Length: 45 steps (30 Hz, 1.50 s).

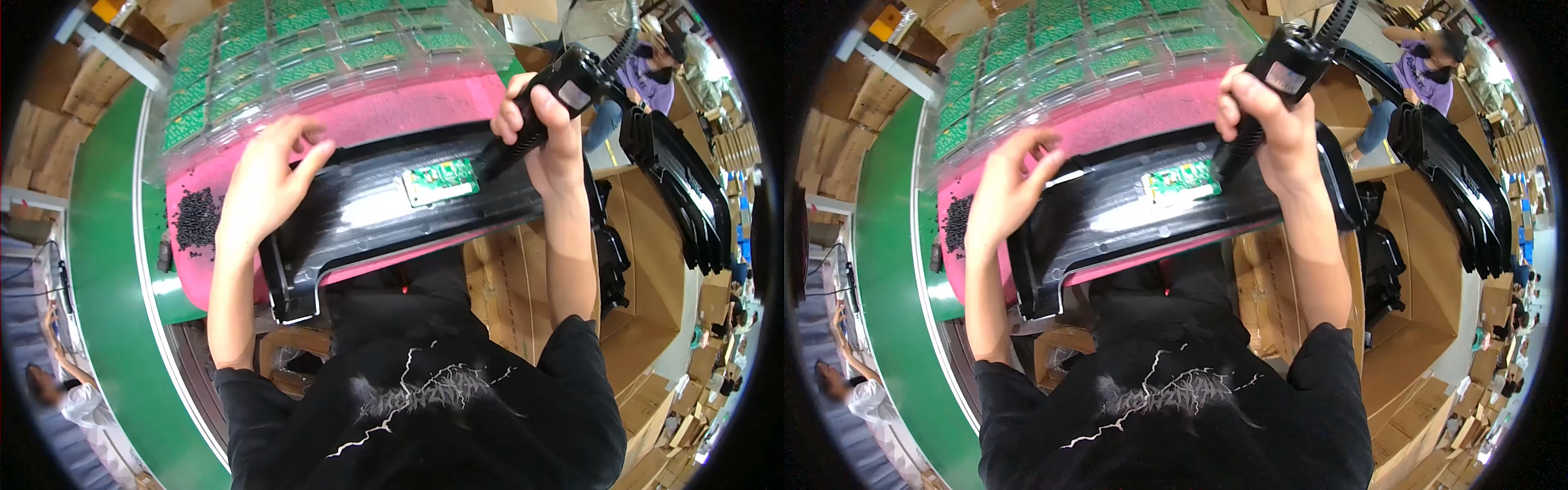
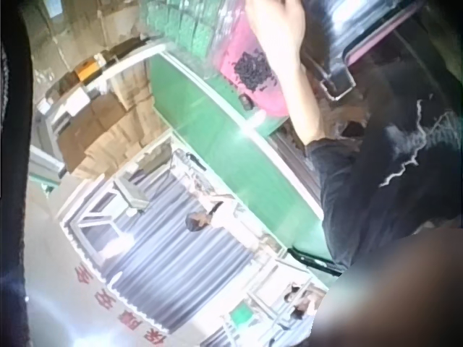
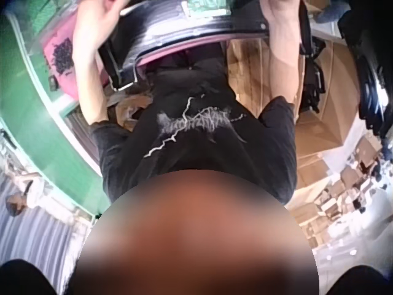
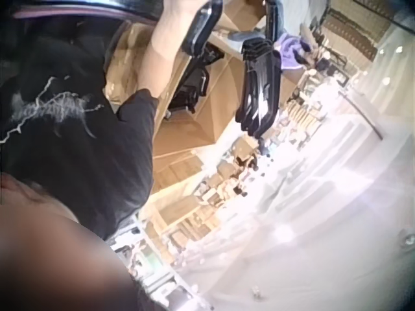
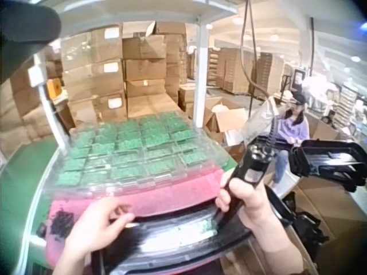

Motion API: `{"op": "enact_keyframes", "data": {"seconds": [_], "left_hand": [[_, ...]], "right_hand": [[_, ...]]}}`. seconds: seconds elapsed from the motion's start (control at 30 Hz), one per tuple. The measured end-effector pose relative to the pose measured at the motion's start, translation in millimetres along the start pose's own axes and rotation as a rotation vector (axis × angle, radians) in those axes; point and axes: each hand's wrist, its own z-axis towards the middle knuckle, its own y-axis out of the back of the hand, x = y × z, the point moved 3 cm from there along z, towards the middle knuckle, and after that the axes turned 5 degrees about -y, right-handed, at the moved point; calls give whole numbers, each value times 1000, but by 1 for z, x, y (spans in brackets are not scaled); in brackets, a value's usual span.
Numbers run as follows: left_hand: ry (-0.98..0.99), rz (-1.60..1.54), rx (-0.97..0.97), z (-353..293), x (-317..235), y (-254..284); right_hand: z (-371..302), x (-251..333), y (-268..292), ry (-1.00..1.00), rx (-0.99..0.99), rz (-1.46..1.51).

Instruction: Assembling circuit boards into plastic housings using an electric screwdriver.

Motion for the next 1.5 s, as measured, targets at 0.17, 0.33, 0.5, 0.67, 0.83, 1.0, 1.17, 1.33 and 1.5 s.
{"op": "enact_keyframes", "data": {"seconds": [0.17,0.33,0.5,0.67,0.83,1.0,1.17,1.33,1.5], "left_hand": [[-77,277,101,-42,10,-10],[-17,181,254,-66,-4,-24],[-39,137,88,-91,-7,-9],[-107,153,-317,-140,-24,43],[58,375,-774,-217,-12,102],[641,-475,-1712,-305,45,112],[330,-836,-1567,-328,44,146],[219,-925,-1642,-375,97,171],[297,-529,-1652,-418,148,191]], "right_hand": [[23,-6,29,-249,-384,569],[32,4,10,-333,-453,559],[11,26,16,-216,-176,326],[-24,102,115,276,-492,-278],[-91,178,382,526,-844,-1395],[-185,183,542,-468,-876,-2097],[-181,128,463,-386,-982,-2368],[-171,142,425,-275,-840,-2533],[-170,157,418,-355,-656,-2615]]}}
